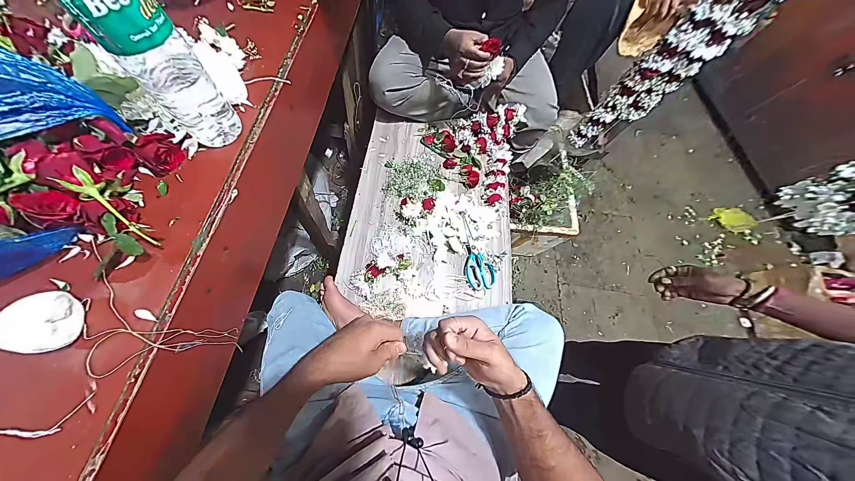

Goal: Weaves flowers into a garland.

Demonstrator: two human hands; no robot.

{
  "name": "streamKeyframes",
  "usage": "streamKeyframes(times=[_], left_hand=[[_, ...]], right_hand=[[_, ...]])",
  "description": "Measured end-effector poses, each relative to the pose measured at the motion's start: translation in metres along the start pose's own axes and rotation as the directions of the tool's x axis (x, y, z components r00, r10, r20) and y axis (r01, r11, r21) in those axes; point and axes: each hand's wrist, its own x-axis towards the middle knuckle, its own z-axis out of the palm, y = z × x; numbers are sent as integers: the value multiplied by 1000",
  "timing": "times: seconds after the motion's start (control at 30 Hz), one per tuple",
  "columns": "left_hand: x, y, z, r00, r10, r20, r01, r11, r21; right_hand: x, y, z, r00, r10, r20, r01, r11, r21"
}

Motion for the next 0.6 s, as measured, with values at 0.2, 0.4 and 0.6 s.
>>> streamKeyframes(times=[0.2, 0.4, 0.6], left_hand=[[-1, -3, 18, 966, 147, -213, -228, 869, -439], [13, 0, 38, 928, -148, -341, -307, 213, -928], [16, 9, 47, 877, -228, -422, -379, 211, -901]], right_hand=[[1, 23, 1, 995, -76, -63, 84, 987, 136], [21, 19, 16, 968, -150, -201, 221, 889, 401], [22, 36, 27, 954, -75, -290, 205, 869, 450]])
